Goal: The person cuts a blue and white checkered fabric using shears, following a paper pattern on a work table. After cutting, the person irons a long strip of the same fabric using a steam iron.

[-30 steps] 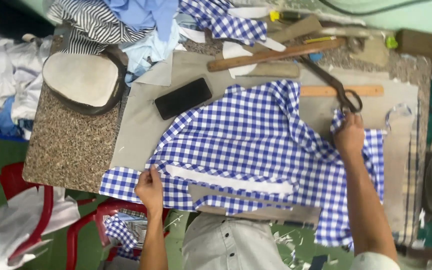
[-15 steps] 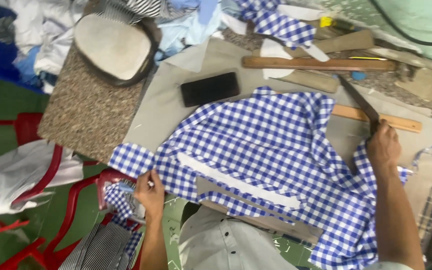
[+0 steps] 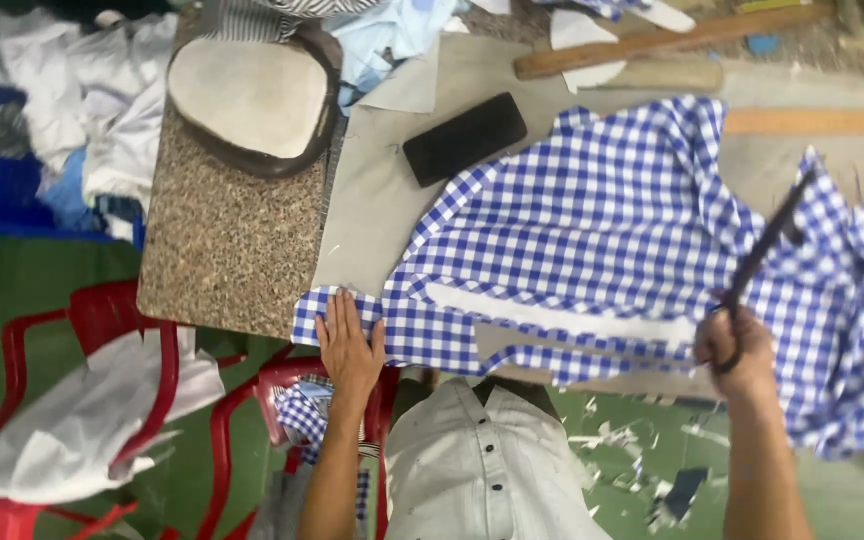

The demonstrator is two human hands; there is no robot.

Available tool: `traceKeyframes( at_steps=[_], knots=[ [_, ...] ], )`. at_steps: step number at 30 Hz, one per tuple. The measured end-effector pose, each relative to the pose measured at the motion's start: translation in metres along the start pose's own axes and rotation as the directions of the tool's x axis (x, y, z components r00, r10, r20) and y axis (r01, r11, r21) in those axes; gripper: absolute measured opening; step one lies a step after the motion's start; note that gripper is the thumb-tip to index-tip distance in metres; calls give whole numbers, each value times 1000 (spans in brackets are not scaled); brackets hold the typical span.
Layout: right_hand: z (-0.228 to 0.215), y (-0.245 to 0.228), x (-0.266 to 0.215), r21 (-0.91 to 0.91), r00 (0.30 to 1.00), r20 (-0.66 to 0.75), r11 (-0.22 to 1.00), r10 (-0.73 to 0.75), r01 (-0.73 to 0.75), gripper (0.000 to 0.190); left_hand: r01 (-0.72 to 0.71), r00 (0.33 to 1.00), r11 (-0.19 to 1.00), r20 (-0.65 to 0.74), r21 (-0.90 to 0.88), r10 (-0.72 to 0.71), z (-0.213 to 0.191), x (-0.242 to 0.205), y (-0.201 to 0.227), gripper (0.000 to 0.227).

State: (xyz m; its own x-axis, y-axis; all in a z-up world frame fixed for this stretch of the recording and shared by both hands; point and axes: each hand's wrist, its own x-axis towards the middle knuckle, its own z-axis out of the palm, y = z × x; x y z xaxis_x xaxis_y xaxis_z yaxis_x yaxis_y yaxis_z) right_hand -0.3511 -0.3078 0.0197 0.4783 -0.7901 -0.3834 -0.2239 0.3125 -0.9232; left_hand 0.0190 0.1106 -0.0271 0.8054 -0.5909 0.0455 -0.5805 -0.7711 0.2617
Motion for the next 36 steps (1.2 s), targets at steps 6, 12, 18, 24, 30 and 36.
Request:
traceKeyframes(
  at_steps=[6, 12, 18, 24, 30, 36],
  knots=[
    [93, 33, -154, -247, 999, 30, 968, 43, -35, 25, -19, 992, 987, 121, -157, 39, -25, 4, 7, 72],
    [134, 78, -217, -226, 950, 96, 936, 298, -270, 47, -437, 880, 872, 97, -220, 465, 8, 2, 52, 71],
    [155, 88, -240, -251, 874, 239, 896, 424, -366, 61, -520, 836, 853, 231, 47, 497, 33, 4, 61, 78],
    [152, 83, -248, -318, 830, 182, 830, 527, -457, 69, -506, 849, 862, 199, 37, 490, 40, 2, 60, 78],
    [121, 86, -237, -180, 859, 275, 901, 432, -395, 66, -511, 849, 859, 159, 1, 505, 30, 2, 64, 74],
    [80, 49, -186, -268, 851, 438, 945, 291, -186, 61, -341, 898, 938, 270, -67, 346, 40, -25, 94, 78]
  ],
)
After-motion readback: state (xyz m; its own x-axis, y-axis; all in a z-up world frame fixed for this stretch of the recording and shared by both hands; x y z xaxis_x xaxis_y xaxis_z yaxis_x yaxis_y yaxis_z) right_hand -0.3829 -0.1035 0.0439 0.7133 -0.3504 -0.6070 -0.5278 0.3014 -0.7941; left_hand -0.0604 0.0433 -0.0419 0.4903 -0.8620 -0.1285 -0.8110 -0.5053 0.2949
